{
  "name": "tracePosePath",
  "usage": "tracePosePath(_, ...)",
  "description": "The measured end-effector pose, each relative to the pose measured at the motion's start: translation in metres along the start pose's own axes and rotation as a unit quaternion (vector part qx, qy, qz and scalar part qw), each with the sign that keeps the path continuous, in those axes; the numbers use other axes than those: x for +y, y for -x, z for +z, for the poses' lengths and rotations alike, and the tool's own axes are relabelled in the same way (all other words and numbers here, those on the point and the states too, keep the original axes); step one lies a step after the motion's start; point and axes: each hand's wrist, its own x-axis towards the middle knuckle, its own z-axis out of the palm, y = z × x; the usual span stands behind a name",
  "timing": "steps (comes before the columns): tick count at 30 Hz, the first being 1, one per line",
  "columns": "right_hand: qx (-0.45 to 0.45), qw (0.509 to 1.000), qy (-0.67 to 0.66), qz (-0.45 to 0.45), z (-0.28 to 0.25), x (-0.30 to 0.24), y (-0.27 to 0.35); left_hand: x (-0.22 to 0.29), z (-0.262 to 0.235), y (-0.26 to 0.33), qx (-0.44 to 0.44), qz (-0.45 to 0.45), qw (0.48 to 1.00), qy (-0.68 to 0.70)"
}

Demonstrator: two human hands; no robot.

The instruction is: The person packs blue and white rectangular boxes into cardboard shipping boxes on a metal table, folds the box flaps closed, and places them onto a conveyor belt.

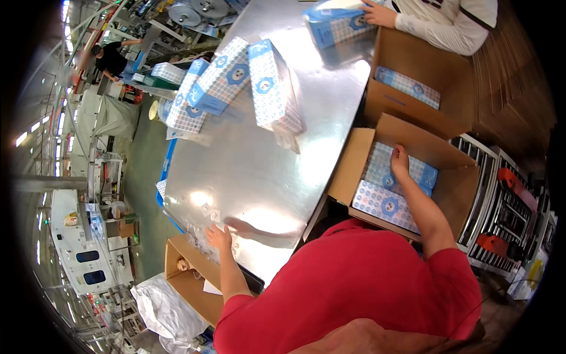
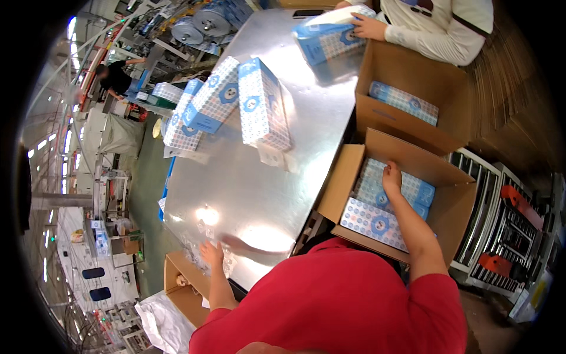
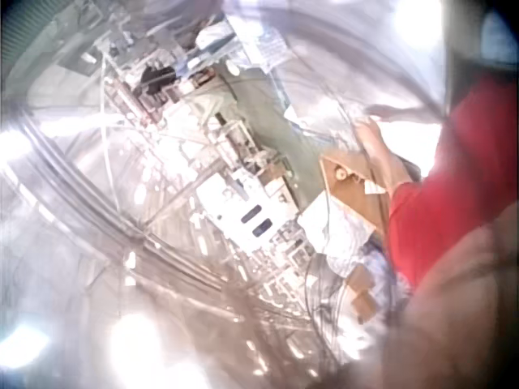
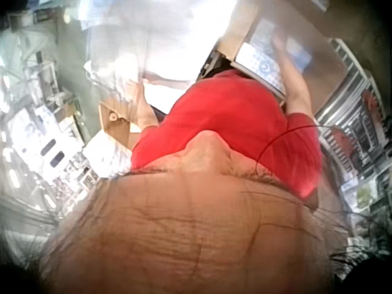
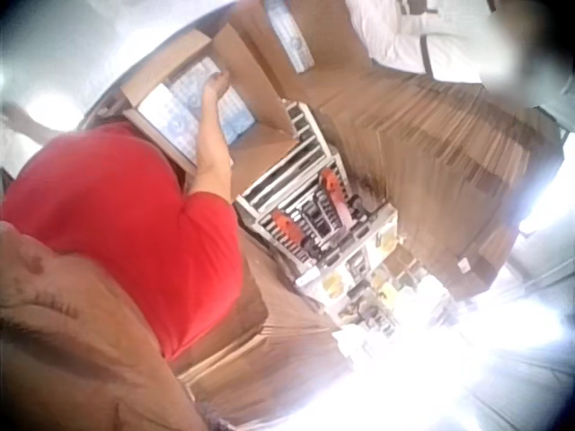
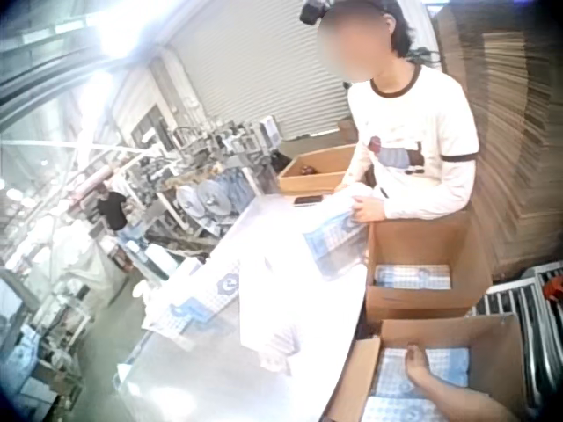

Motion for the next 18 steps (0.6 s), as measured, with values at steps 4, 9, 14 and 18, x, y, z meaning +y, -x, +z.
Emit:
tracePosePath(4, -0.185, 0.935, -0.024, -0.302, -0.044, -0.207, 0.011, 0.07, -0.019, -0.076, 0.136, 0.173, 0.957, 0.19)
tracePosePath(9, -0.137, 0.74, 0.19, -0.63, 0.009, -0.375, -0.03, 0.242, -0.085, -0.212, 0.211, 0.327, 0.887, 0.25)
tracePosePath(14, -0.151, 0.588, 0.304, -0.734, 0.088, -0.429, -0.063, 0.324, -0.14, -0.318, 0.142, 0.37, 0.896, 0.203)
tracePosePath(18, -0.255, 0.526, 0.354, -0.73, 0.11, -0.444, -0.024, 0.354, -0.129, -0.343, 0.049, 0.46, 0.856, 0.229)
